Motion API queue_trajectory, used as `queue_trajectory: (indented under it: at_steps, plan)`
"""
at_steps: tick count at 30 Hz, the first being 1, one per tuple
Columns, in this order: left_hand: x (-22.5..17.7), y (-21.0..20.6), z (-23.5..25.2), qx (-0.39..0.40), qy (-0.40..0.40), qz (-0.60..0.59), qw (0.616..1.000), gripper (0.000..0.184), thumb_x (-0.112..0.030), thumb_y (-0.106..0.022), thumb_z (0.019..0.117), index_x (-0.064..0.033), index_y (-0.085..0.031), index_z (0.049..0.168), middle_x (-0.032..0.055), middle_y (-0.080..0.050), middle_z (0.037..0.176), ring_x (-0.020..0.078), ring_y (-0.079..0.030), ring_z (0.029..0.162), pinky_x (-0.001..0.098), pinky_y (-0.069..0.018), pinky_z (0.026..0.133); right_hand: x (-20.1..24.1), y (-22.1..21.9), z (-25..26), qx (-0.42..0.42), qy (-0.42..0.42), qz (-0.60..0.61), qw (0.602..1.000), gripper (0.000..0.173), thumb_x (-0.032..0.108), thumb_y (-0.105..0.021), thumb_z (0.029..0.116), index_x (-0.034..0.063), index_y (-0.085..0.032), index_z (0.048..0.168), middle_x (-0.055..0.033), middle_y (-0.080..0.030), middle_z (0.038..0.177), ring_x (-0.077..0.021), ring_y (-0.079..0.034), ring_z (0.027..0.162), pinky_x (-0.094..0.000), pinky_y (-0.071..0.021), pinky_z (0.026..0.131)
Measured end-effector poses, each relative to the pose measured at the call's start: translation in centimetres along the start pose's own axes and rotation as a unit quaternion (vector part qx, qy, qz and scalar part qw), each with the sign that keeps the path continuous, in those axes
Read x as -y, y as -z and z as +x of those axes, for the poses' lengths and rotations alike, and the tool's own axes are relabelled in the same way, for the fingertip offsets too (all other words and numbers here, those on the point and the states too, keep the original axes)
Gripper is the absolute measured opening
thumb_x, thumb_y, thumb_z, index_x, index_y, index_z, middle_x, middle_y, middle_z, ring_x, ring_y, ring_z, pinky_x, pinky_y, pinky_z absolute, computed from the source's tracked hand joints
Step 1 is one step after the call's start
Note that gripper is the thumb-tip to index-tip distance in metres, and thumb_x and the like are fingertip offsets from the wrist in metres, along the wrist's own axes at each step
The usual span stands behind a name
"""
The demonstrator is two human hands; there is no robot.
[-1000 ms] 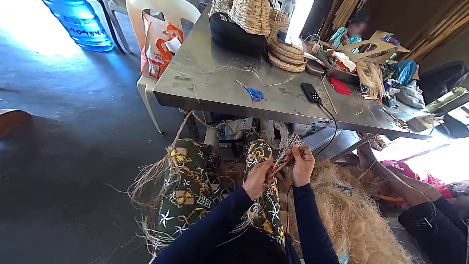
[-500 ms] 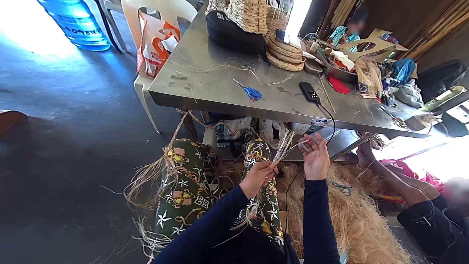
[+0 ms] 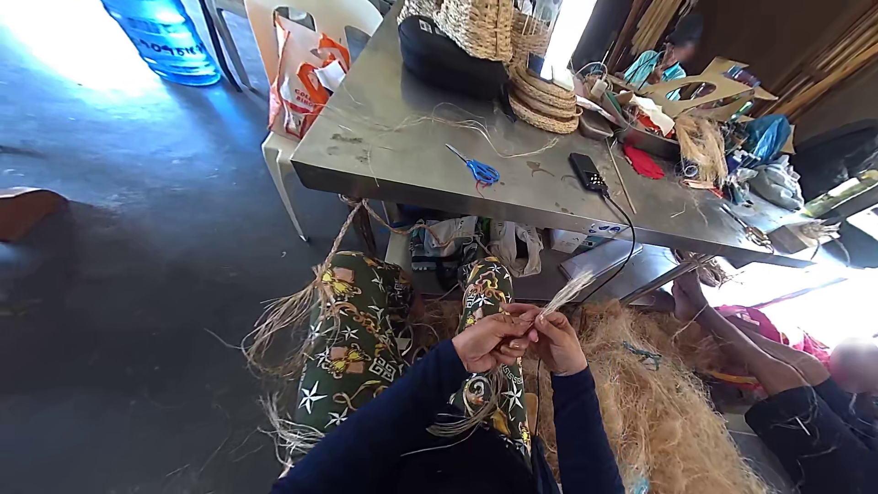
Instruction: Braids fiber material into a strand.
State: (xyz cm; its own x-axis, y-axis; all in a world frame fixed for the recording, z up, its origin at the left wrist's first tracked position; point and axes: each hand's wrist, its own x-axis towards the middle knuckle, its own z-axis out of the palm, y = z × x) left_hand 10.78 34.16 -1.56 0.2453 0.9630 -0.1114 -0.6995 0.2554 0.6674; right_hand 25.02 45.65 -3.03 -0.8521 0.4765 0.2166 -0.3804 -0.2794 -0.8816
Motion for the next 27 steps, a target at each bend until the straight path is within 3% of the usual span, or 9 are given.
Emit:
queue_trajectory:
  at_steps: [1,3,5,8,13,18,21,24,27]
  plan:
    - [0.1,0.3,-0.2,0.003,-0.005,0.017,1.0,0.029,-0.018,-0.036,0.1088,-0.0113,-0.063,0.103,-0.0079,-0.056,0.068,-0.0026,-0.047,0.049,0.0117,-0.0399,0.045,0.2,-0.5,-0.2,-0.056,0.009,-0.004,0.998,0.027,0.018,-0.057,0.101,0.0076,-0.078,0.09,-0.0136,-0.075,0.115,-0.0182,-0.072,0.103,-0.0312,-0.0584,0.088]
    - [0.4,0.5,-1.4,0.007,-0.02,0.075,0.997,0.024,-0.018,-0.041,0.1083,-0.0091,-0.063,0.115,-0.0059,-0.059,0.073,0.0001,-0.052,0.055,0.0142,-0.0457,0.051,1.1,-0.9,-0.5,-0.122,0.031,0.012,0.992,0.029,0.018,-0.051,0.1039,0.0079,-0.076,0.094,-0.0156,-0.076,0.109,-0.0256,-0.073,0.105,-0.039,-0.06,0.091]
    - [0.5,-0.2,-3.4,-0.006,-0.039,0.163,0.986,0.022,-0.016,-0.046,0.1064,-0.0092,-0.063,0.118,-0.0076,-0.056,0.071,-0.0001,-0.051,0.055,0.015,-0.0446,0.052,2.7,-1.0,-0.8,-0.16,0.066,0.03,0.984,0.029,0.022,-0.051,0.1055,0.0123,-0.077,0.095,-0.0102,-0.078,0.099,-0.0251,-0.075,0.099,-0.042,-0.0605,0.093]
    - [0.4,-2.3,-8.0,-0.052,-0.03,0.317,0.947,0.025,-0.016,-0.044,0.1083,-0.0073,-0.061,0.124,-0.0084,-0.048,0.069,-0.0009,-0.042,0.053,0.0153,-0.0376,0.049,5.8,-0.8,-1.2,-0.194,0.127,0.004,0.973,0.031,0.023,-0.049,0.1073,0.0184,-0.077,0.095,-0.0006,-0.078,0.091,-0.0153,-0.076,0.09,-0.0357,-0.0624,0.087]
    - [2.6,-3.6,-18.2,-0.104,-0.085,0.393,0.91,0.029,-0.021,-0.045,0.1085,-0.0112,-0.07,0.119,-0.0091,-0.048,0.064,-0.0028,-0.041,0.051,0.0144,-0.0363,0.048,8.0,0.4,-0.9,-0.266,0.189,-0.044,0.944,0.041,0.012,-0.035,0.1095,0.0132,-0.072,0.093,-0.0016,-0.077,0.087,-0.0141,-0.075,0.087,-0.0326,-0.0628,0.083]
    - [4.5,-1.7,-29.8,-0.189,-0.077,0.417,0.886,0.026,-0.02,-0.05,0.1053,-0.0127,-0.074,0.113,-0.009,-0.057,0.066,-0.0046,-0.048,0.052,0.014,-0.0412,0.048,4.6,-0.3,-0.3,-0.317,0.113,-0.052,0.94,0.043,0.012,-0.029,0.111,0.0105,-0.069,0.094,0.0001,-0.077,0.085,-0.0094,-0.074,0.08,-0.0258,-0.0622,0.074]
    - [5.7,1.4,-36.9,-0.262,-0.046,0.406,0.874,0.023,-0.012,-0.054,0.103,-0.0061,-0.075,0.111,-0.0042,-0.065,0.071,-0.0015,-0.054,0.054,0.0156,-0.0469,0.051,1.3,-1.5,-0.3,-0.349,0.037,-0.059,0.934,0.04,0.014,-0.031,0.1116,0.0084,-0.067,0.094,0.0011,-0.075,0.082,-0.0079,-0.072,0.075,-0.0243,-0.0608,0.071]
    - [5.6,1.8,-41.3,-0.425,0.08,0.335,0.837,0.026,0.008,-0.045,0.0977,0.0066,-0.07,0.105,-0.0035,-0.055,0.063,0.002,-0.047,0.051,0.0166,-0.0401,0.052,-1.9,-2.4,-0.5,-0.374,-0.034,-0.066,0.924,0.036,0.015,-0.036,0.1118,0.0048,-0.067,0.097,-0.0004,-0.074,0.081,-0.0075,-0.07,0.071,-0.0235,-0.0596,0.067]
    - [9.3,6.8,-45.9,-0.558,0.158,0.303,0.756,0.026,0.007,-0.044,0.1018,0.008,-0.07,0.099,-0.0053,-0.05,0.059,-0.0019,-0.041,0.049,0.0131,-0.0327,0.049,-4.0,-2.9,-0.8,-0.402,-0.072,-0.043,0.912,0.033,0.015,-0.04,0.1116,0.0016,-0.067,0.098,-0.0032,-0.074,0.08,-0.0093,-0.07,0.066,-0.0242,-0.0595,0.062]
